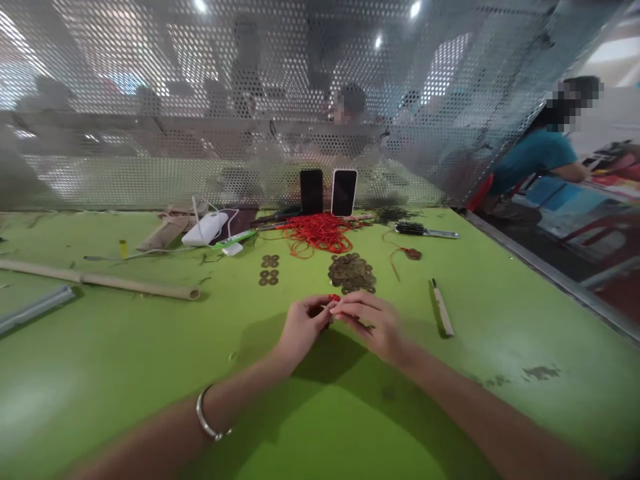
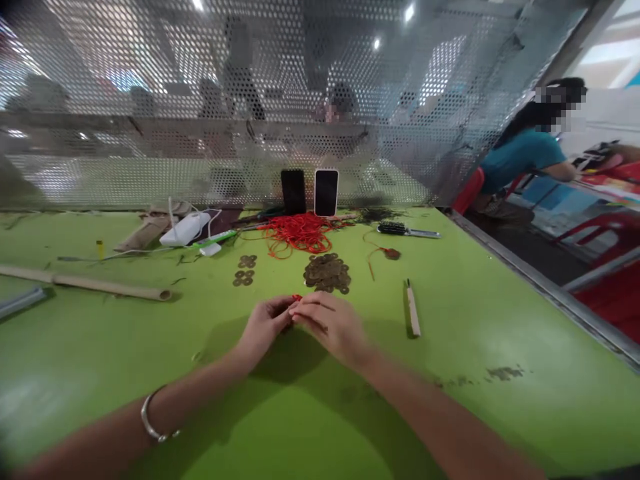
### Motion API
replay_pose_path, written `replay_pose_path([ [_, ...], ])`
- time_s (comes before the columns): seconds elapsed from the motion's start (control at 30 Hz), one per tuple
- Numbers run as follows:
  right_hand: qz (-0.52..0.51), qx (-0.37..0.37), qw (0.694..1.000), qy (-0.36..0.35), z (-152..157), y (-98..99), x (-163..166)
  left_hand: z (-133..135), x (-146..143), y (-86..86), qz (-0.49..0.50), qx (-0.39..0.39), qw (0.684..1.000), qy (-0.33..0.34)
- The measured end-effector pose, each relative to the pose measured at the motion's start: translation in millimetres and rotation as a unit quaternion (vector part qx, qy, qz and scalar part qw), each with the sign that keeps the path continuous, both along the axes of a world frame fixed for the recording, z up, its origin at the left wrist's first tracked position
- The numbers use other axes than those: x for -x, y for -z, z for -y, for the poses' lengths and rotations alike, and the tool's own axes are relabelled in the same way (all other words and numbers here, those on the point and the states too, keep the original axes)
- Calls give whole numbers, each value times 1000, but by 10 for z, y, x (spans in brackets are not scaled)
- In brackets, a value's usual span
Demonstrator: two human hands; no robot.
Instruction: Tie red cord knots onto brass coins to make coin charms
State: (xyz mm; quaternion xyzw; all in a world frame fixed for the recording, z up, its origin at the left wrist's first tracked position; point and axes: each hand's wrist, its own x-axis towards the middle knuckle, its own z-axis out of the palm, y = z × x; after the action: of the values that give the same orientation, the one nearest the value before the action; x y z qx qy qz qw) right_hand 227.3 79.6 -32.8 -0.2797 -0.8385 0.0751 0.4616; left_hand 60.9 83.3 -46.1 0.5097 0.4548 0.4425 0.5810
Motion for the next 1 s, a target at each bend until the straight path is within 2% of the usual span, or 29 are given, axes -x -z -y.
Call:
replay_pose_path([
  [0.23, -53, 190, 980, 17, 14, 111, -14, 90, 0, -8, -72, -21, 997, -3],
  [0.4, -65, 265, 962, 23, 44, 83, -32, 106, 14, -48, -78, -31, 996, 17],
  [0.6, -34, 258, 964, 45, 80, 49, -48, 107, 27, -25, -83, -48, 995, 21],
  [0.83, 17, 202, 978, 49, 81, 33, -47, 99, 42, -29, -62, -50, 997, 15],
  [0.93, 2, 153, 986, 65, 113, -80, -34, 85, 29, -27, -55, -28, 998, 0],
  [1.0, -40, 132, 989, 61, 248, -205, -54, 76, 10, -16, -54, -16, 998, -12],
])
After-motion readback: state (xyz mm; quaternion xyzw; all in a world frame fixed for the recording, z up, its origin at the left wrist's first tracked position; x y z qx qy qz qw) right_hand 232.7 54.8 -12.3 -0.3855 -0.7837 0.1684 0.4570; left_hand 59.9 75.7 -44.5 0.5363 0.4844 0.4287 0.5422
